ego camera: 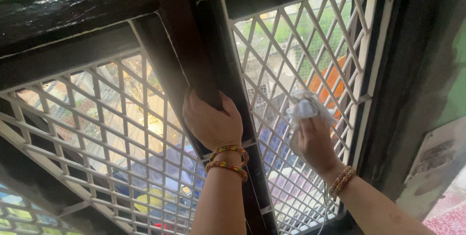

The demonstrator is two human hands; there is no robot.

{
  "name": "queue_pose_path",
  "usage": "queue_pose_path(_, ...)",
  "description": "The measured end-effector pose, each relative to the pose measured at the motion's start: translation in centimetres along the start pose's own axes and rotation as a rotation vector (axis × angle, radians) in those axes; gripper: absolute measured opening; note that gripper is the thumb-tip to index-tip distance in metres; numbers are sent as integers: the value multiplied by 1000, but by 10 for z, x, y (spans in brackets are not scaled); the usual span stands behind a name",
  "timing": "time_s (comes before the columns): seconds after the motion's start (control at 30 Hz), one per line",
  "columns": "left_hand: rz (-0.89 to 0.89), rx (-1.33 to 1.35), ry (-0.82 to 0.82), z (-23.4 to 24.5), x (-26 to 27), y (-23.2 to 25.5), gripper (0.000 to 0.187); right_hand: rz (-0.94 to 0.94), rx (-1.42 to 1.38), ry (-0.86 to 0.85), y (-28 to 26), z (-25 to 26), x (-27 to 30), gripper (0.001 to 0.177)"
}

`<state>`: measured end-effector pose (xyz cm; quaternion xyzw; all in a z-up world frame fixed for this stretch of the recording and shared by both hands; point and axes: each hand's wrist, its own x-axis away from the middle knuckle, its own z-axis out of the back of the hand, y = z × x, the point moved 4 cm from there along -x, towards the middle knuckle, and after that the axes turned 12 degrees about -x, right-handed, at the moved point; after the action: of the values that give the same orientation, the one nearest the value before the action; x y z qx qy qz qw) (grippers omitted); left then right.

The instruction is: The person cleans a window frame and the edges of a metal grate using a cloth.

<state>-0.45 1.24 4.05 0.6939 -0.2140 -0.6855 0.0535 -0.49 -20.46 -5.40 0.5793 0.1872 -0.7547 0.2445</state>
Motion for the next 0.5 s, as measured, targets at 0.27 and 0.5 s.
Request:
queue_pose_path(0.27, 13, 12, -17, -3, -1, -2, 53, -26, -303, -7, -51, -27, -97, 41)
queue_pose_path(0.5, -6, 47, -1, 1, -1, -1, 52, 148, -109, 78, -36, -51, -46, 46)
